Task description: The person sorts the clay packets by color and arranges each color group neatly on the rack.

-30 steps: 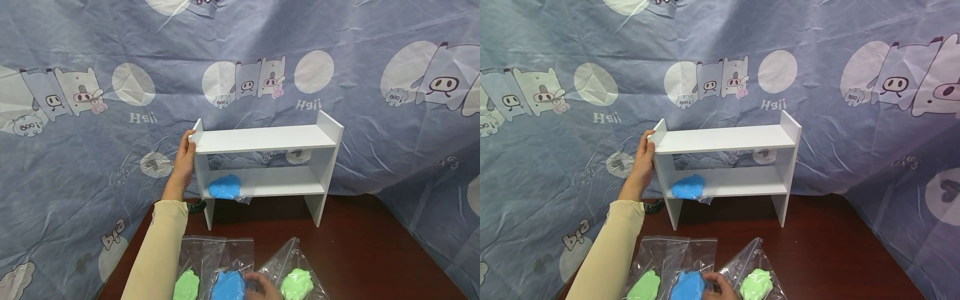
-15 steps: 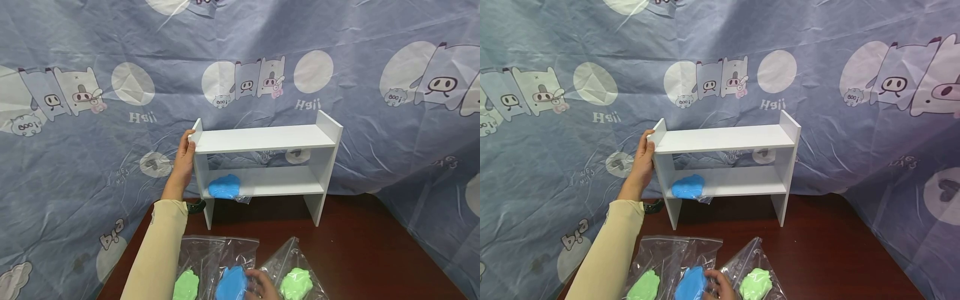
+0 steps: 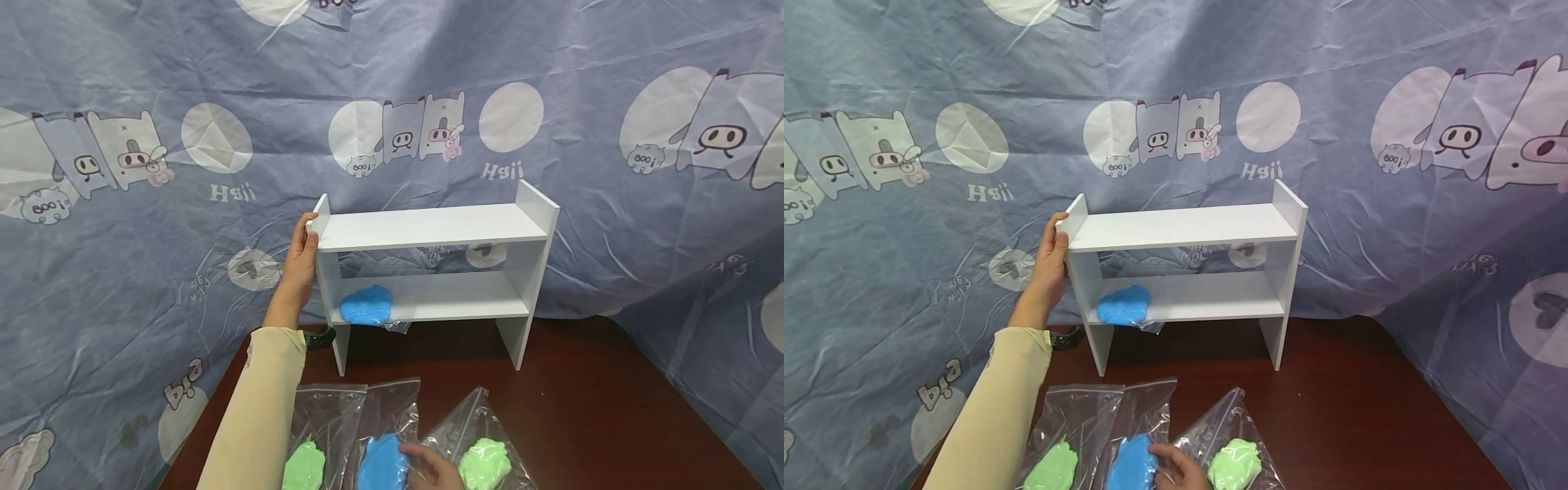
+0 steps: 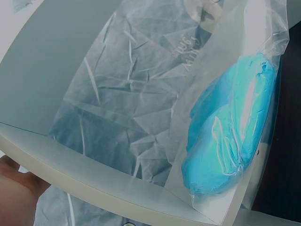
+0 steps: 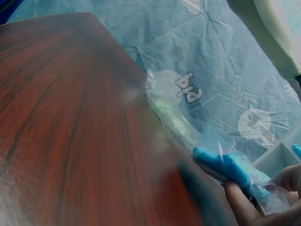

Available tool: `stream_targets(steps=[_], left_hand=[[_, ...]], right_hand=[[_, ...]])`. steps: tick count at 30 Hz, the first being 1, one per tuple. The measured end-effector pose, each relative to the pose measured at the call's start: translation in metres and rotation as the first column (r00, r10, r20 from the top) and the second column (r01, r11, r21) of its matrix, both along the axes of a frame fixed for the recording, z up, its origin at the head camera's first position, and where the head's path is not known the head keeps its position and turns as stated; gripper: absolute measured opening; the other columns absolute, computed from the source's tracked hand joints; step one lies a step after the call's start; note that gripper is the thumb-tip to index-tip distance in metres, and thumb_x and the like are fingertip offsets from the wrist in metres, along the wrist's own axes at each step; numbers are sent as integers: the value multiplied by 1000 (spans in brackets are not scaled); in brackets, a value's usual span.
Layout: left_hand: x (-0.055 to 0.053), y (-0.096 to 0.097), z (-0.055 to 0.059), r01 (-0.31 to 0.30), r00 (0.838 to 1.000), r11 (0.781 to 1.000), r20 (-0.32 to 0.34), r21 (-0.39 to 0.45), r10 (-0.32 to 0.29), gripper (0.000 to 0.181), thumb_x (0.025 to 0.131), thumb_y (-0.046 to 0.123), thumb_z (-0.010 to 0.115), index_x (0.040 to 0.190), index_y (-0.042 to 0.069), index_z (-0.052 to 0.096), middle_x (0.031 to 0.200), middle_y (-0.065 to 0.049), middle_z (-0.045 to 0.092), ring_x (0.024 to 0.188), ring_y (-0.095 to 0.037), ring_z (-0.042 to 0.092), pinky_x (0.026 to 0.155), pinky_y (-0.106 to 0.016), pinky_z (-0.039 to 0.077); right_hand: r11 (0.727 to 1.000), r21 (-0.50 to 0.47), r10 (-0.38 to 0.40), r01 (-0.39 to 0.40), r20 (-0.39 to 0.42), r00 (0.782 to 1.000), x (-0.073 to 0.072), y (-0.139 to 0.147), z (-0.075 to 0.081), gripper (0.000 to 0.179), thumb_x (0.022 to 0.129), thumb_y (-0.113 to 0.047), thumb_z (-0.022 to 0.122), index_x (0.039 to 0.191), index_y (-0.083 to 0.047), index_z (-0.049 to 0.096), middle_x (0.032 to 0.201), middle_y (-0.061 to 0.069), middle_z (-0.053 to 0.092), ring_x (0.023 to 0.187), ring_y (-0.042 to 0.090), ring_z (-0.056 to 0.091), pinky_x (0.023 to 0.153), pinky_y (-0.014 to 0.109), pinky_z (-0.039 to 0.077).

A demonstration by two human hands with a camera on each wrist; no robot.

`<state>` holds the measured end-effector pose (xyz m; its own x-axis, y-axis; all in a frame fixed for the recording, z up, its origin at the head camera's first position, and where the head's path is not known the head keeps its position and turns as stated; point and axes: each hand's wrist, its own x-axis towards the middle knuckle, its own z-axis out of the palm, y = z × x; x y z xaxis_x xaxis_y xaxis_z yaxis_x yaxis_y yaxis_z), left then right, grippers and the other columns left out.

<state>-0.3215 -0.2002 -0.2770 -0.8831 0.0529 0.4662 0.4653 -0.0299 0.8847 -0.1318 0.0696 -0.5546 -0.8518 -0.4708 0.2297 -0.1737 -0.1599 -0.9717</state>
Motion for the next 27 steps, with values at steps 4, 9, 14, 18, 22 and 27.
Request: stream_targets(steps=[4,9,14,18,22,27], left_hand=[[0,0,0,-4,1000,1000,-5,-4,4,38,105,30,32,142,24,31,154,-14,26,113,-21,41,94,-48,33],[-1,-1,0,-3,1000,1000,-6,-8,3,38,105,31,32,142,27,32,153,-15,26,113,-20,41,94,-45,33],[0,-1,0,-12,1000,1000,3,-1,12,38,104,33,34,142,25,32,153,-13,27,113,-20,41,93,-46,33],[0,-1,0,-12,1000,1000,5,-2,12,39,104,32,33,142,24,31,154,-12,27,116,-23,40,96,-49,32],[0,-1,-1,-8,1000,1000,3,1,8,39,105,31,33,143,24,30,156,-10,24,120,-25,38,102,-57,28],[-1,-1,-2,0,1000,1000,-6,10,0,39,104,32,34,143,24,31,154,-13,26,116,-23,40,102,-58,27]], right_hand=[[999,-14,-43,44,15,999,4,3,11,38,92,3,54,127,16,48,113,-10,65,93,1,64,78,19,52],[996,11,-87,87,77,993,8,10,27,43,90,2,55,130,15,46,112,-21,61,81,2,64,70,19,53],[986,58,-164,158,126,978,12,20,45,45,91,-7,60,131,11,49,114,-25,61,88,5,66,74,23,55],[974,48,-228,224,113,967,14,25,58,45,89,-5,62,129,11,51,114,-22,63,92,5,66,75,24,55],[956,48,-293,289,109,950,16,29,70,43,88,-4,63,128,9,53,115,-20,64,96,6,66,76,25,55],[932,72,-363,356,157,919,19,33,86,44,86,-4,64,129,2,55,117,-19,65,99,8,66,77,28,56]])
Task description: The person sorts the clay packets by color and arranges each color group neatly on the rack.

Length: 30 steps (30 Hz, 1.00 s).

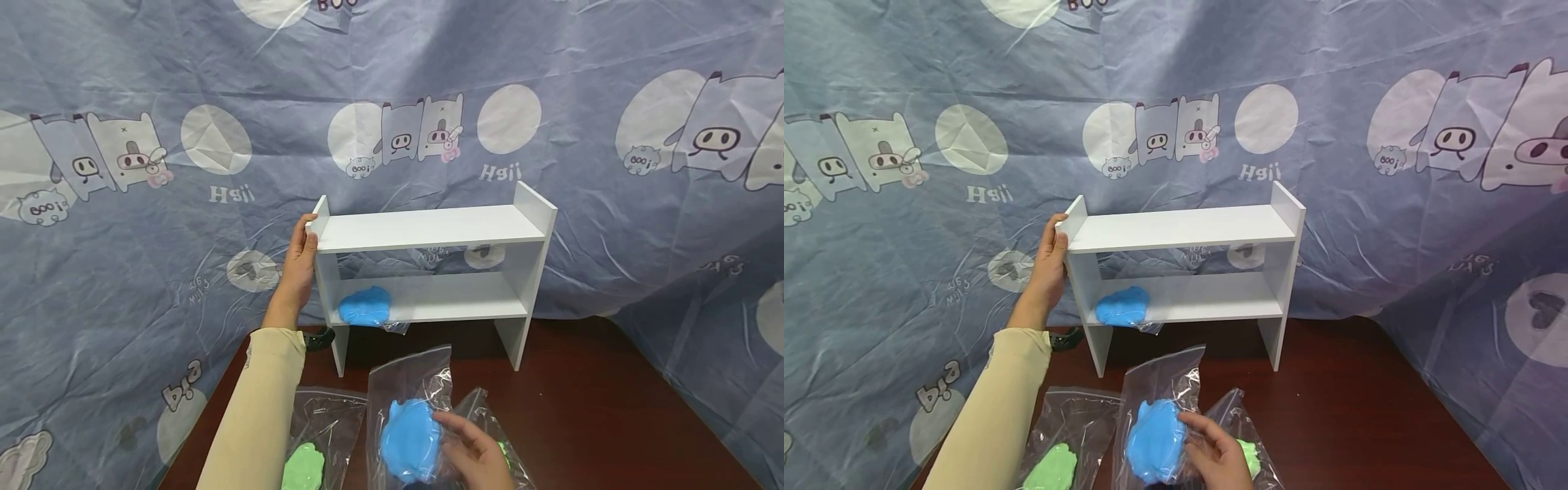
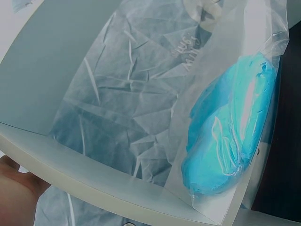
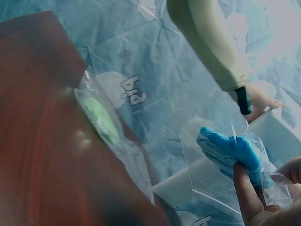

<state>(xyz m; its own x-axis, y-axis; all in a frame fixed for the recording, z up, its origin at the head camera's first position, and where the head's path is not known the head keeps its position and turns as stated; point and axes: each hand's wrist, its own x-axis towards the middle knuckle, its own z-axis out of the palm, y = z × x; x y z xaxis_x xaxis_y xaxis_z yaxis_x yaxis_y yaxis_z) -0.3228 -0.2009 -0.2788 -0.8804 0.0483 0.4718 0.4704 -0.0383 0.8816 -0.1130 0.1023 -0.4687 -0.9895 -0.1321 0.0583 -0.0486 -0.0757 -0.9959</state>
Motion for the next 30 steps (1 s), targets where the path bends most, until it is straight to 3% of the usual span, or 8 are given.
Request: stream_targets(steps=[4,9,16,21,27,30], left_hand=[[-1,0,0,3,1000,1000,-3,3,-3,38,105,31,33,142,25,32,152,-15,28,112,-21,41,100,-57,28],[1,0,1,-1,1000,1000,7,1,1,37,105,30,33,142,24,31,152,-16,27,112,-22,41,100,-58,28],[3,1,3,-18,1000,1000,22,-21,19,40,105,31,33,144,23,29,153,-12,27,115,-23,40,97,-49,31],[2,1,4,-7,1000,1000,10,-22,7,40,105,30,32,145,24,28,154,-13,25,114,-21,40,95,-45,32],[2,1,2,-5,1000,1000,3,-19,5,40,105,30,32,144,23,29,153,-14,26,114,-21,41,94,-47,32],[2,1,2,-14,1000,1000,5,-23,14,39,105,31,32,143,26,31,154,-13,25,115,-22,40,95,-47,32]], right_hand=[[999,-40,-7,8,19,1000,2,4,14,46,86,-4,64,131,2,53,119,-18,64,101,9,65,77,30,56],[995,-81,56,-63,-86,995,4,12,28,43,91,-3,60,132,6,50,121,-13,63,100,10,65,75,33,57],[947,-199,194,-254,-276,941,4,22,41,40,96,5,48,135,7,45,130,-7,58,104,7,62,78,29,57],[941,-218,185,-260,-314,931,1,26,50,41,95,8,46,136,5,45,134,-6,55,106,5,59,76,25,56],[940,-224,149,-256,-407,901,-5,32,63,42,95,14,42,136,6,44,137,-2,55,116,4,54,78,22,54],[957,-204,117,-207,-381,917,-7,35,72,41,95,10,45,136,6,44,136,-3,56,118,4,54,81,22,54]])
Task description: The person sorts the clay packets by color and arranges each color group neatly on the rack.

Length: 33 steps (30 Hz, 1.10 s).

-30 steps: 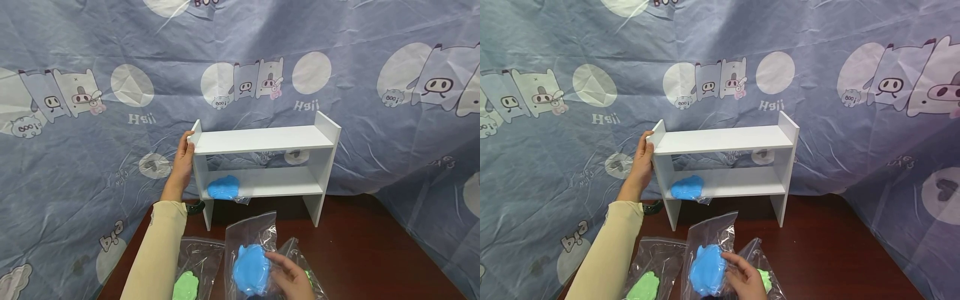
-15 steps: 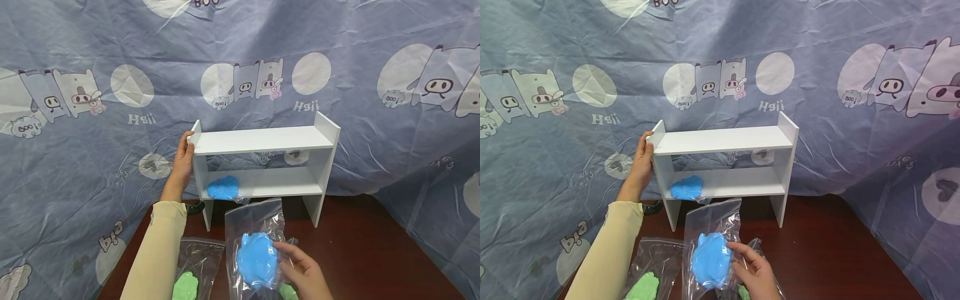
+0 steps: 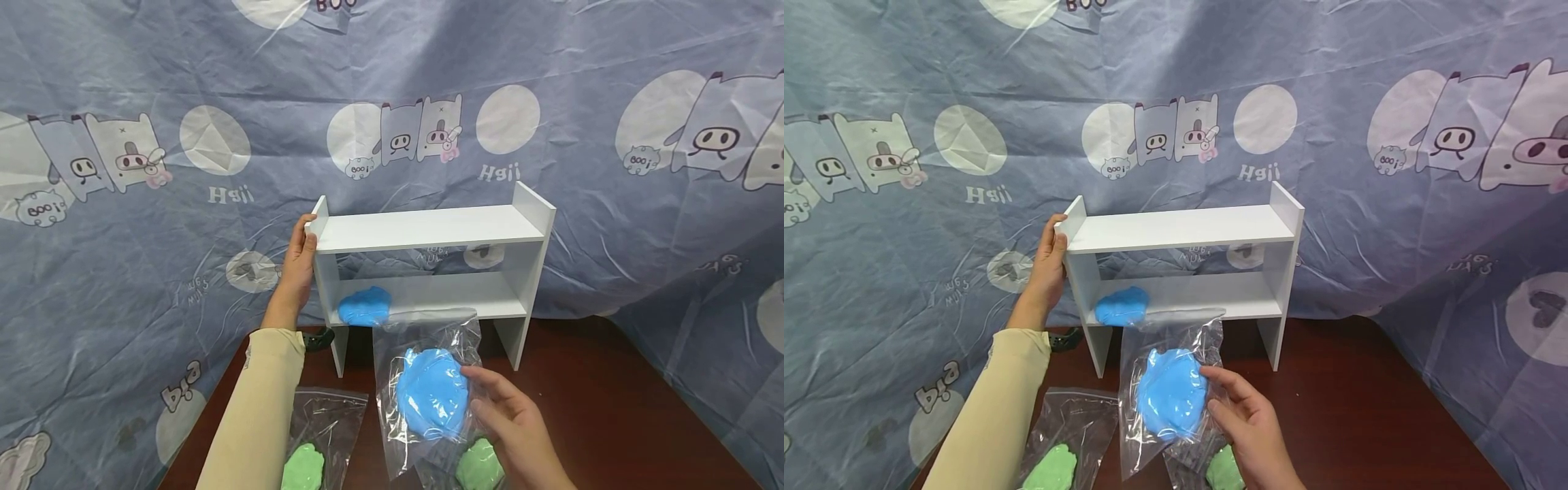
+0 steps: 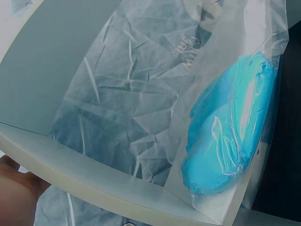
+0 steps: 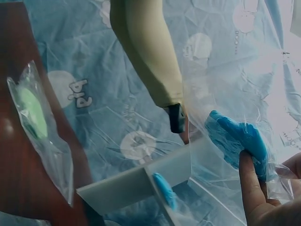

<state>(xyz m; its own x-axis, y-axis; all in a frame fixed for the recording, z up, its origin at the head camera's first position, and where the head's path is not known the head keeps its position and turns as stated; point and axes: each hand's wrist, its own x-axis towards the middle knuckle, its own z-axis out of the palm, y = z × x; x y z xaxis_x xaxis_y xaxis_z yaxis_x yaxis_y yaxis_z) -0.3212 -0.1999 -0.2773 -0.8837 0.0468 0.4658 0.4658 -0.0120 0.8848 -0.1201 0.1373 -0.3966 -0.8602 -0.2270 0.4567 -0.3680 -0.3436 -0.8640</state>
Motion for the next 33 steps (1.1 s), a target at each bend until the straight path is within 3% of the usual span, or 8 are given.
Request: stream_targets(steps=[4,7,11,17,26,33], left_hand=[[0,-1,-1,7,1000,1000,-3,8,-7,38,104,32,33,142,27,32,153,-13,26,116,-22,39,99,-54,31],[0,-1,-1,10,1000,1000,-4,10,-10,39,104,33,33,142,27,31,153,-12,25,116,-22,39,100,-57,29],[-1,-2,-1,11,1000,1000,0,10,-11,39,104,33,33,142,27,32,154,-11,26,116,-21,39,100,-55,29],[-2,-2,-1,15,1000,1000,4,8,-15,38,104,33,33,142,28,32,153,-12,27,114,-20,41,96,-48,33],[-2,-2,-1,15,1000,1000,11,16,-15,39,104,33,33,142,28,32,152,-7,27,115,-20,39,95,-47,32],[-2,-1,-1,10,1000,1000,10,12,-10,38,104,33,33,142,27,32,150,-8,29,114,-20,40,95,-47,32]], right_hand=[[993,65,-107,103,56,993,-5,3,13,41,95,4,50,136,5,45,135,-4,56,124,2,50,89,18,49],[988,60,-150,145,74,986,-12,5,19,42,95,4,52,136,5,45,136,-3,55,128,2,46,87,16,49],[988,-6,-156,157,106,982,-27,8,25,42,94,4,53,135,4,47,134,-3,55,118,3,51,74,17,51],[981,-73,-165,177,147,975,-53,15,28,42,94,6,53,135,5,47,121,-1,60,96,9,61,72,26,56],[974,-115,-168,194,207,964,-87,23,27,44,94,6,53,137,3,45,105,-3,60,87,8,58,72,27,56],[970,-140,-162,198,237,958,-110,26,27,42,95,5,53,136,2,47,110,-2,62,89,8,62,73,26,56]])
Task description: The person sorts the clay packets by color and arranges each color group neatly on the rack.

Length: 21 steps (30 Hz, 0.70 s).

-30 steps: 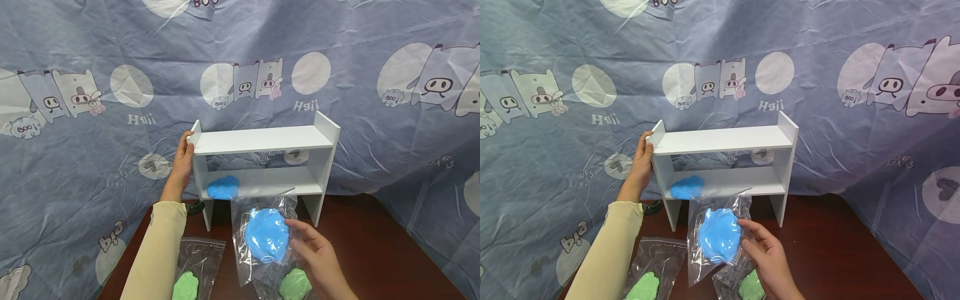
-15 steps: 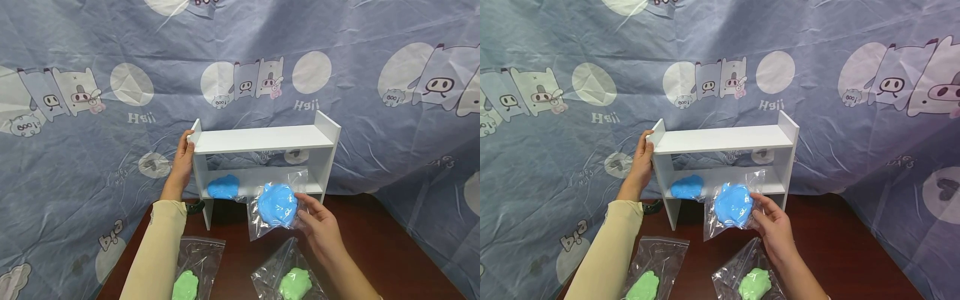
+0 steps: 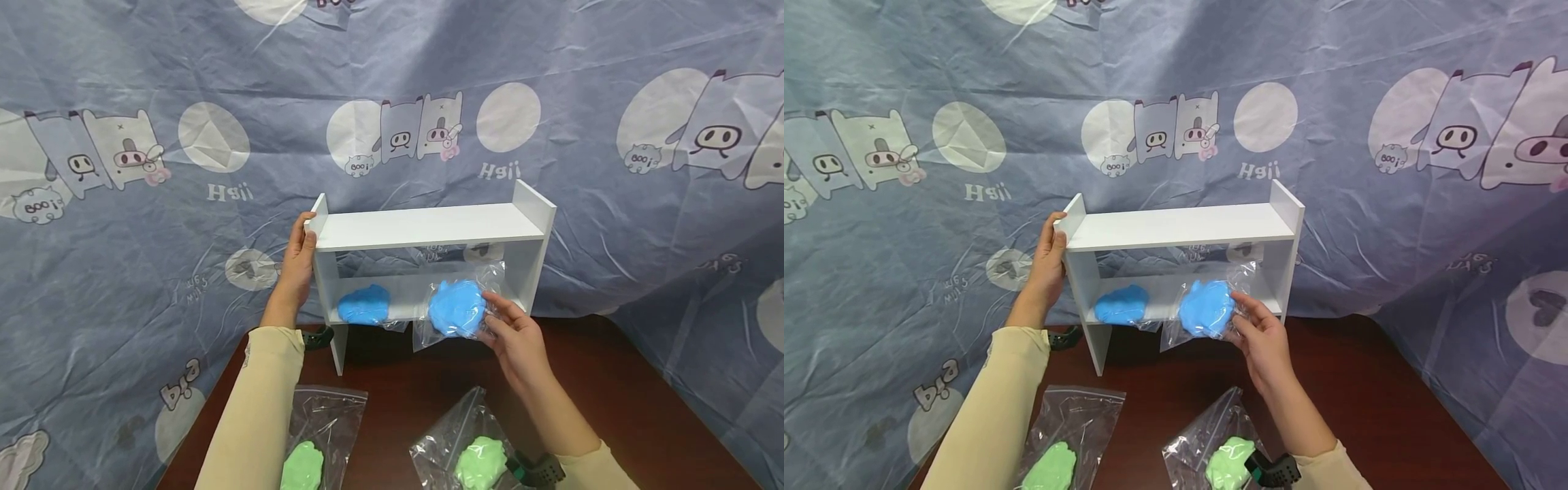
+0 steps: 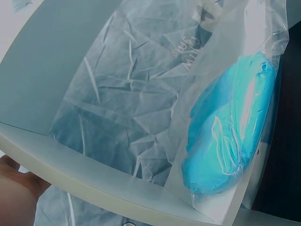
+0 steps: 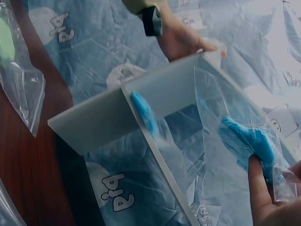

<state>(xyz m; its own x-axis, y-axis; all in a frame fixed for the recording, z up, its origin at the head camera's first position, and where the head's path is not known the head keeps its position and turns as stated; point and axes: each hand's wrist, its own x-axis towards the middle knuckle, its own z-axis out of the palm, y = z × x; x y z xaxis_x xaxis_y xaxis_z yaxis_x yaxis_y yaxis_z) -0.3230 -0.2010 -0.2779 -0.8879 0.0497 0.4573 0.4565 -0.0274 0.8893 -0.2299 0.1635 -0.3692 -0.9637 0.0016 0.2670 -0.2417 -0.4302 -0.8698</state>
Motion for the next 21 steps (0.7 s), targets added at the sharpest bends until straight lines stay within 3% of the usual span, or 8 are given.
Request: stream_targets(steps=[13,21], left_hand=[[1,-1,0,0,1000,1000,3,2,0,35,104,33,33,140,33,34,151,-12,28,113,-20,41,92,-44,34],[1,-1,0,18,1000,1000,-15,7,-18,38,104,32,33,142,27,31,152,-13,26,113,-20,41,92,-46,34]], right_hand=[[996,80,-46,38,110,993,-37,1,4,45,96,0,53,140,-2,44,126,-3,51,91,5,58,74,23,55],[991,121,-69,49,163,984,-55,3,4,46,96,1,50,141,-4,44,121,-4,47,91,6,55,75,23,55]])
